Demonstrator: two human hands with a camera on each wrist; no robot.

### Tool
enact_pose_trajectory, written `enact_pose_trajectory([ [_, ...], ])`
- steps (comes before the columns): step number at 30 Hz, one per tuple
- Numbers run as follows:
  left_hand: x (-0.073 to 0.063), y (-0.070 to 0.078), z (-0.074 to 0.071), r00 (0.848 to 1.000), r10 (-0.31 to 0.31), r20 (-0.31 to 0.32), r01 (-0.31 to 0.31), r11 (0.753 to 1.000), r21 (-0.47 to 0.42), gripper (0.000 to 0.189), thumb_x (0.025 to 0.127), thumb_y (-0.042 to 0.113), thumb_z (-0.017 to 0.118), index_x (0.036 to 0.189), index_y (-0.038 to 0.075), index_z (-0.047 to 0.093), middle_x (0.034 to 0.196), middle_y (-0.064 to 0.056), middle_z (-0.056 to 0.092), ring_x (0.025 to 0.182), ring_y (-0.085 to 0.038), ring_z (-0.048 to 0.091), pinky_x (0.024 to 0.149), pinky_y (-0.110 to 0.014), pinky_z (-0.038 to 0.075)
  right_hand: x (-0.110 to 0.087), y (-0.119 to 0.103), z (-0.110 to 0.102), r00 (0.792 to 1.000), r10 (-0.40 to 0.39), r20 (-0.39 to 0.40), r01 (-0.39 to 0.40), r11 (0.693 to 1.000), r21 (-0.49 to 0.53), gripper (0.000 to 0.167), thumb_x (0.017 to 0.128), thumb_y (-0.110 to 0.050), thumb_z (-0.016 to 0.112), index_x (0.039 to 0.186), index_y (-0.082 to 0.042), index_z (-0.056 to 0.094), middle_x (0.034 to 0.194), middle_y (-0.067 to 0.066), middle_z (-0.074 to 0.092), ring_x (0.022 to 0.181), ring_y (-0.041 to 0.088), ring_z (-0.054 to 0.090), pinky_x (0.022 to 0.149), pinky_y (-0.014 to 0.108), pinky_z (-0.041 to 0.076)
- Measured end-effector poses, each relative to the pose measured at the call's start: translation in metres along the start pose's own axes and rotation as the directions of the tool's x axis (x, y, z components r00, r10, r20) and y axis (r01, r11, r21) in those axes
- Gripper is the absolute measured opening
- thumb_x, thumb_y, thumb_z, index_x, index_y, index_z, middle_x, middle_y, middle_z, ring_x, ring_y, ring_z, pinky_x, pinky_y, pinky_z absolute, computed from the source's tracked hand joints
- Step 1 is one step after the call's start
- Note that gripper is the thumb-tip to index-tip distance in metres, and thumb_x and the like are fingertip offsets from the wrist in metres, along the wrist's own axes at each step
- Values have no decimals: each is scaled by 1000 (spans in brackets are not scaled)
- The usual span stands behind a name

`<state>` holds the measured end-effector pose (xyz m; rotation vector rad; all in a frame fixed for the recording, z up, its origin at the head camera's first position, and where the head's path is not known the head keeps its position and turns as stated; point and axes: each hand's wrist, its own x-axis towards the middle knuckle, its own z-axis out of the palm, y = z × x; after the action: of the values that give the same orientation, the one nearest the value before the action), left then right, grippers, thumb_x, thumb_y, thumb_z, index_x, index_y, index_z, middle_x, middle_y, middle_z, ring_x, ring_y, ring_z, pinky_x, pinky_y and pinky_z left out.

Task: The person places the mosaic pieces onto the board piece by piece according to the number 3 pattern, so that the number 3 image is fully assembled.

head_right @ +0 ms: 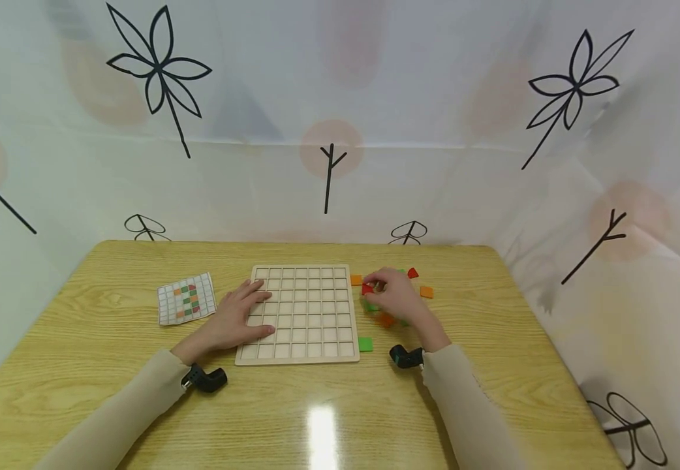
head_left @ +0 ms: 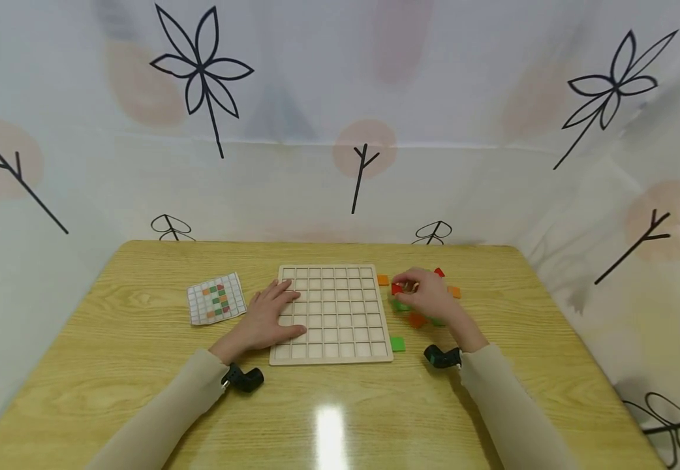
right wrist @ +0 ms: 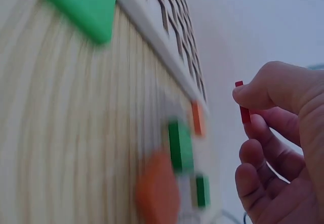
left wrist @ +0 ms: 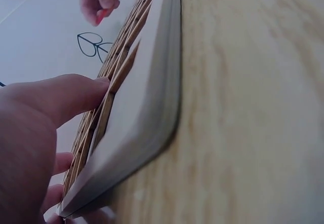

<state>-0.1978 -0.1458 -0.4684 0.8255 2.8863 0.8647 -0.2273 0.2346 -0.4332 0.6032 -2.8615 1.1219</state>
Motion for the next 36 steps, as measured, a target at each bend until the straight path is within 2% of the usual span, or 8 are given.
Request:
enact_pose_trajectory([
  [3, 0, 0, 0, 1000, -1, -3, 1, 1000, 5, 75, 87, 50, 71, 147, 10, 50, 161, -14, 28, 149, -39, 15, 112, -68, 12, 14, -10, 12, 999, -32, 21, 31, 999, 21, 26, 88, -10, 72, 112, -3, 73, 98, 3, 63, 84, 20, 56, 72, 36, 50],
  [9, 0, -1, 2, 1000, 3, -5, -3, 1000, 1, 75, 87, 51, 70, 147, 10, 50, 161, -14, 27, 149, -39, 15, 112, -68, 11, 35, -26, 32, 998, -32, 52, 28, 997, 68, 26, 88, -9, 72, 113, -2, 73, 99, 3, 64, 87, 20, 58, 80, 38, 51],
  [17, -1, 1, 1, 1000, -2, 3, 2, 1000, -2, 75, 88, 50, 70, 147, 8, 49, 161, -15, 27, 149, -40, 14, 112, -69, 11, 57, -35, 54, 998, -15, 65, 8, 994, 110, 26, 89, -11, 72, 115, -4, 73, 101, 4, 64, 87, 19, 58, 76, 35, 50],
  [26, -2, 1, -2, 1000, -9, 18, 10, 1000, -13, 74, 88, 48, 71, 147, 9, 49, 161, -15, 27, 149, -39, 13, 112, -69, 10, 65, -43, 70, 990, 90, 107, -106, 981, 162, 25, 89, -10, 71, 114, -6, 73, 100, 3, 65, 84, 19, 58, 74, 33, 51],
  [32, -2, 3, -5, 1000, 0, 30, 2, 998, -60, 71, 89, 44, 72, 145, 6, 51, 161, -17, 27, 149, -41, 12, 111, -70, 8, 65, -42, 76, 986, 134, 94, -147, 979, 143, 25, 91, -13, 72, 116, -10, 74, 101, 2, 64, 83, 18, 57, 71, 32, 49],
  [36, -2, 3, -6, 999, -4, 32, 6, 998, -61, 71, 89, 44, 72, 145, 6, 51, 161, -17, 27, 149, -41, 12, 111, -70, 8, 66, -44, 76, 982, 167, 94, -180, 970, 161, 24, 92, -13, 72, 115, -11, 75, 103, 2, 64, 84, 21, 56, 71, 33, 49],
])
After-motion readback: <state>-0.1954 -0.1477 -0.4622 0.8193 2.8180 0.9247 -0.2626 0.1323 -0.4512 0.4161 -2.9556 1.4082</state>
